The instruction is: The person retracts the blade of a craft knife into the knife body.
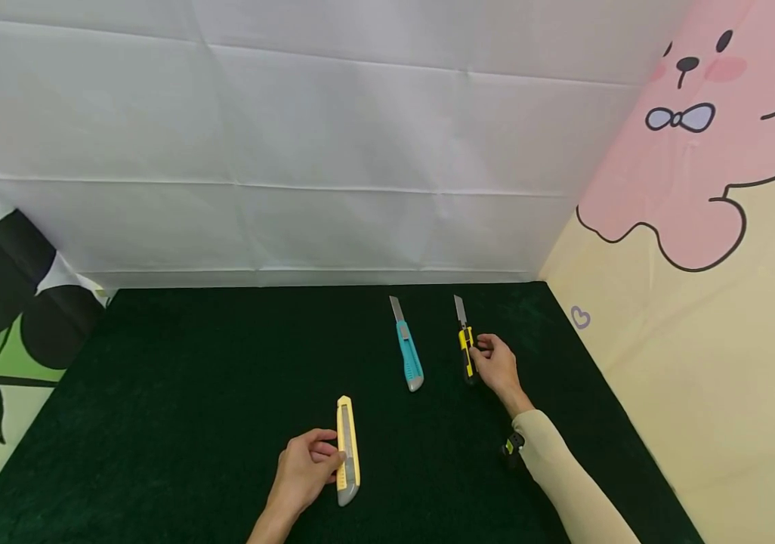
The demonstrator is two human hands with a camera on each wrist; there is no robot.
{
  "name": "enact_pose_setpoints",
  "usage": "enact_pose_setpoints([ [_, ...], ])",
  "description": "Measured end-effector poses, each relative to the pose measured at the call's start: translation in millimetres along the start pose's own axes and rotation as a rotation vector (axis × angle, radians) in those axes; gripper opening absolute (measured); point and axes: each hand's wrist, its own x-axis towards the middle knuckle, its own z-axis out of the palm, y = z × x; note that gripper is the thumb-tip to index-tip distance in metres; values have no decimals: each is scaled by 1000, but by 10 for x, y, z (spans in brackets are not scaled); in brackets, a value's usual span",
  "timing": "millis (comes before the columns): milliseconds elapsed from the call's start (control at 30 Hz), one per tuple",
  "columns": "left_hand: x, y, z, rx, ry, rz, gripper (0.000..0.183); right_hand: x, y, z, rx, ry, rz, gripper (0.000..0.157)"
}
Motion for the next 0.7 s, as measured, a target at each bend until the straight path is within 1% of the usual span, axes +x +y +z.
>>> enact_pose_setpoints([
  [200, -15, 4, 2, -2, 1, -1, 39, 5, 16, 1, -7, -20, 23, 38],
  [433, -13, 10, 10, 3, -1, 9, 38, 5, 23, -14, 2, -42, 29, 38],
  [700, -17, 7, 16, 1, 4, 0, 38, 24, 35, -11, -10, -74, 48, 39],
])
